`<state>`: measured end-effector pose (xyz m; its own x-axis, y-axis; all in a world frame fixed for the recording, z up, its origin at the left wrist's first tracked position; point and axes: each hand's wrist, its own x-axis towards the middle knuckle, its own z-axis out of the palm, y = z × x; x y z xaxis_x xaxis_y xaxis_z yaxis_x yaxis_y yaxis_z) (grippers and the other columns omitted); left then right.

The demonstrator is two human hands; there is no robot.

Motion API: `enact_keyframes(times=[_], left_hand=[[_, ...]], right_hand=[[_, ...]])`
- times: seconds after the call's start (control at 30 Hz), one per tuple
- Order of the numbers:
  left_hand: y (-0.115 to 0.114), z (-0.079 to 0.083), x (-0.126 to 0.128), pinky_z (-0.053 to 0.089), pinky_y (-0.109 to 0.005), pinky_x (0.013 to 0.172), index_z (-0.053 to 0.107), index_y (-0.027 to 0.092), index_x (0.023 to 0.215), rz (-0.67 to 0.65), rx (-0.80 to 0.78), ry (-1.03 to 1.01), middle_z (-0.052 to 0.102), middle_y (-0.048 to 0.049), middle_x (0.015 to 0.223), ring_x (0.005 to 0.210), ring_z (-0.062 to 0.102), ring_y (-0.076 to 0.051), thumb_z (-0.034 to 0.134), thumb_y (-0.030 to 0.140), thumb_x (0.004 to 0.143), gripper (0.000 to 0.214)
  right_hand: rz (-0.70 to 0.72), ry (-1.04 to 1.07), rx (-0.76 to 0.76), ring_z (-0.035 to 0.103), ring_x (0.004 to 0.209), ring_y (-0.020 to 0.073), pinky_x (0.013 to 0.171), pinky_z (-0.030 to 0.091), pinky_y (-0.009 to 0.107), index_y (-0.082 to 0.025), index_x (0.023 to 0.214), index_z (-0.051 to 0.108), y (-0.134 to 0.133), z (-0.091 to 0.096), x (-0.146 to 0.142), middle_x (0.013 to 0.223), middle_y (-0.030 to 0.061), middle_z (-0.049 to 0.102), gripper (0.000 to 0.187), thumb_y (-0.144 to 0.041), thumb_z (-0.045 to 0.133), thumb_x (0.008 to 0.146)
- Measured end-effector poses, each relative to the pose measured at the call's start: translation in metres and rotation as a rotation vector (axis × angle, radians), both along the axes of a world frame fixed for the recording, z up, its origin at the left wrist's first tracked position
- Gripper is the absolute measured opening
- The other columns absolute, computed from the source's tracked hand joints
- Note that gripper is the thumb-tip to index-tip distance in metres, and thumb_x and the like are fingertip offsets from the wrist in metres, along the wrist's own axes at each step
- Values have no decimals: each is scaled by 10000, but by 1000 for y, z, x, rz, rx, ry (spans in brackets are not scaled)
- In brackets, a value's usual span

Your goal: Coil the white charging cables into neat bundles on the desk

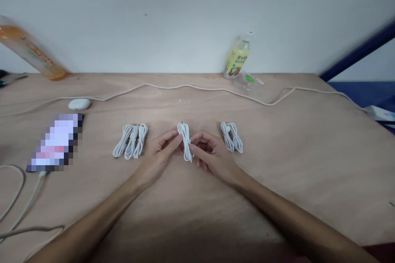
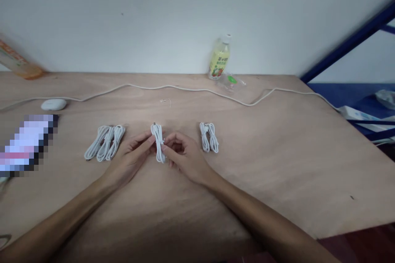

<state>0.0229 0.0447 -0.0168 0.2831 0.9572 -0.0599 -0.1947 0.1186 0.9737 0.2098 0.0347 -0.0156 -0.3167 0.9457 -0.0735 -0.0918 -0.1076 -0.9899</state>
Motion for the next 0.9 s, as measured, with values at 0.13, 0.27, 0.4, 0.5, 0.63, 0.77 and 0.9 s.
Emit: enact_keyframes(times=[0.13,0.27,0.4,0.5,0.63,0.77,0.9], left_hand=[[0,2,0,518,-350,984,879,225,1075,-16,6,21,804,-65,1037,1001,694,-240,753,443,991,265],[-1,8,1,510,-353,1034,891,237,1053,-3,-4,45,829,-64,1093,1036,723,-249,797,405,951,218],[-1,9,1,504,-362,1061,892,245,1074,-4,0,56,837,-64,1125,1074,730,-261,802,405,943,225],[-2,9,1,502,-383,1085,892,243,1062,7,8,72,840,-68,1135,1090,733,-274,813,413,932,228],[-2,9,1,501,-399,1096,888,248,1053,32,-2,82,842,-65,1143,1096,734,-281,803,426,940,227],[-3,9,1,516,-382,1046,882,244,1076,45,2,87,843,-60,1133,1077,736,-281,825,430,926,245],[-3,7,-1,518,-357,1003,874,240,1105,31,5,71,843,-55,1116,1087,733,-273,806,428,950,252]], right_hand=[[-40,18,27,479,513,96,424,368,221,-237,891,644,1,1,-2,718,-39,617,367,-560,818,890],[-66,33,1,477,537,102,443,380,233,-239,871,641,2,2,-3,733,-36,612,404,-580,858,845],[-74,26,9,489,561,106,474,396,239,-239,877,642,1,3,-3,742,-38,611,399,-564,870,841],[-80,7,23,485,573,116,494,400,252,-240,893,651,1,1,-2,725,-45,588,384,-551,871,844],[-89,12,31,486,596,122,523,409,265,-237,880,649,1,-2,-3,757,-30,608,366,-547,844,865],[-165,-52,81,526,664,140,583,409,277,-230,906,659,-1,-3,-4,792,-16,624,278,-466,805,895],[-273,-172,153,529,690,144,607,399,284,-233,947,652,-5,-3,-5,845,-15,638,241,-414,802,893]])
